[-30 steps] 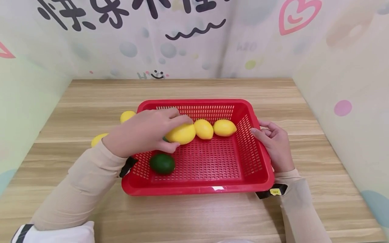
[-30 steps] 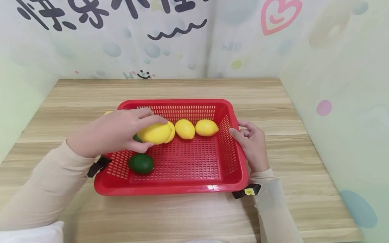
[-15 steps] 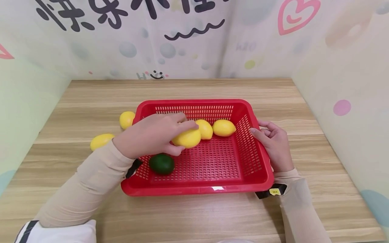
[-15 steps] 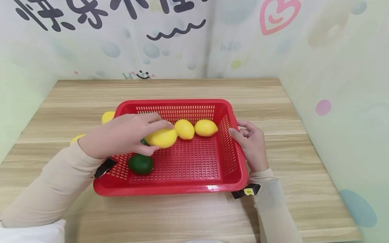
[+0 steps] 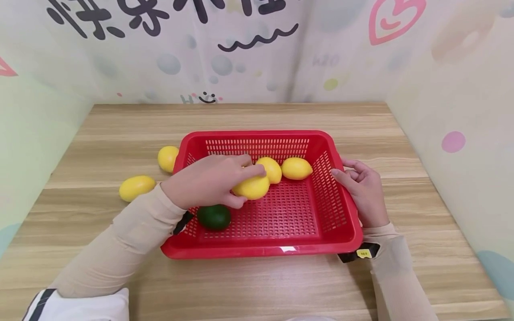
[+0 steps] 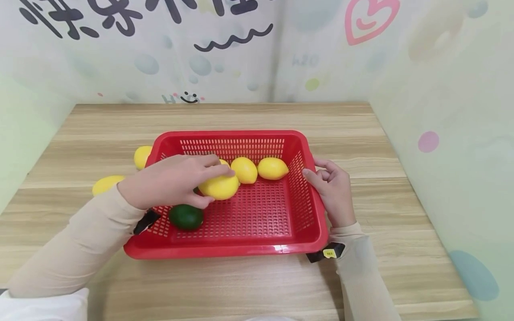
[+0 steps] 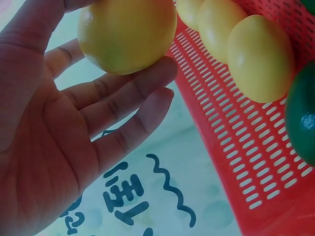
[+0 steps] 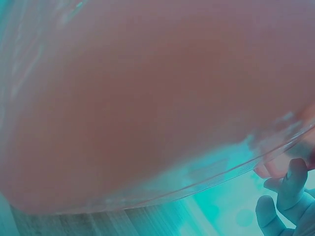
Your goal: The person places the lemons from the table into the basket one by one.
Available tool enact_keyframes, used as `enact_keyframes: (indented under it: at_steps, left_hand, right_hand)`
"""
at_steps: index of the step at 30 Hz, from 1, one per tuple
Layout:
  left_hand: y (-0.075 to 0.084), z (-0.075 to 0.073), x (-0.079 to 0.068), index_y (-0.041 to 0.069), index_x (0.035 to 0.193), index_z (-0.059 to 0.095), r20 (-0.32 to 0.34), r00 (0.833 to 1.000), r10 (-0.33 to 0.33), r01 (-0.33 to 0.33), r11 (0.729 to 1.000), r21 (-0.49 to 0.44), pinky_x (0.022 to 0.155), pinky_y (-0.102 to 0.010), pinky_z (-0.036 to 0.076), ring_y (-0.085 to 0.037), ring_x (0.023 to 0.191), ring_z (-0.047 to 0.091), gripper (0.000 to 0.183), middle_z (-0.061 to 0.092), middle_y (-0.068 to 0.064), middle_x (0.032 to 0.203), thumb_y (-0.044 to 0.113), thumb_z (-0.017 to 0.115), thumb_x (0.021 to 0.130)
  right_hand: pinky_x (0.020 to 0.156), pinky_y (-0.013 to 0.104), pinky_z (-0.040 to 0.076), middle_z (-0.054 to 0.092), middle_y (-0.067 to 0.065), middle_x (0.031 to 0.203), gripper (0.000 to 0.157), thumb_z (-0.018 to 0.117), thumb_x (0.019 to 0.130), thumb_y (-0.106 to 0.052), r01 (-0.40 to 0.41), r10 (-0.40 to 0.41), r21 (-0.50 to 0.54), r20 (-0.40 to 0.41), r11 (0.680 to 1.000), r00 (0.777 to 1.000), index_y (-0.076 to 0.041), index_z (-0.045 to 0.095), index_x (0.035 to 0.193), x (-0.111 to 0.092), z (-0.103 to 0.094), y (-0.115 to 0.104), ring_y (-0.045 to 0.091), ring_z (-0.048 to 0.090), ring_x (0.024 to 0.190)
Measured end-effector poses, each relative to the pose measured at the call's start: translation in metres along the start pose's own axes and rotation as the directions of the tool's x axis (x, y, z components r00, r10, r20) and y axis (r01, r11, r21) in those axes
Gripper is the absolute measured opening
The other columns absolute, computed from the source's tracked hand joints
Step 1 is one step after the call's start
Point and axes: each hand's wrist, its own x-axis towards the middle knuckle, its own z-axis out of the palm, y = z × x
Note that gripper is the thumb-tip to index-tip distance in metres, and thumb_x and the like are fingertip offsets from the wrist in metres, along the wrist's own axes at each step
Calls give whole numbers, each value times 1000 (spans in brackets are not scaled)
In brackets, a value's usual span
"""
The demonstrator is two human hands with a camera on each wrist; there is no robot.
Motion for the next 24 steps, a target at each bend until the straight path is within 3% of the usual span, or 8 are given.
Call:
enact_keyframes:
  at_steps: [10, 24]
  left_hand:
    - [-4, 12, 3, 19, 120, 60, -4, 999, 47, -47, 999, -25, 71, -27, 51, -13, 80, 55, 50, 55, 1, 93, 24, 86, 77]
    - [-5, 19, 9, 23, 124, 58, 77, 997, 14, -5, 994, -110, 76, -27, 56, -13, 91, 58, 56, 61, 2, 104, 28, 90, 78]
  right_hand:
    - [66, 40, 61, 75, 9, 90, 51, 75, 96, -22, 8, -8, 7, 2, 1000, 1000, 0, 57, 139, 0, 0, 1, 22, 77, 76]
    - [66, 41, 61, 75, 9, 91, 51, 75, 96, -23, -1, 1, 1, 7, 1000, 1000, -1, 57, 139, 0, 0, 0, 24, 78, 77]
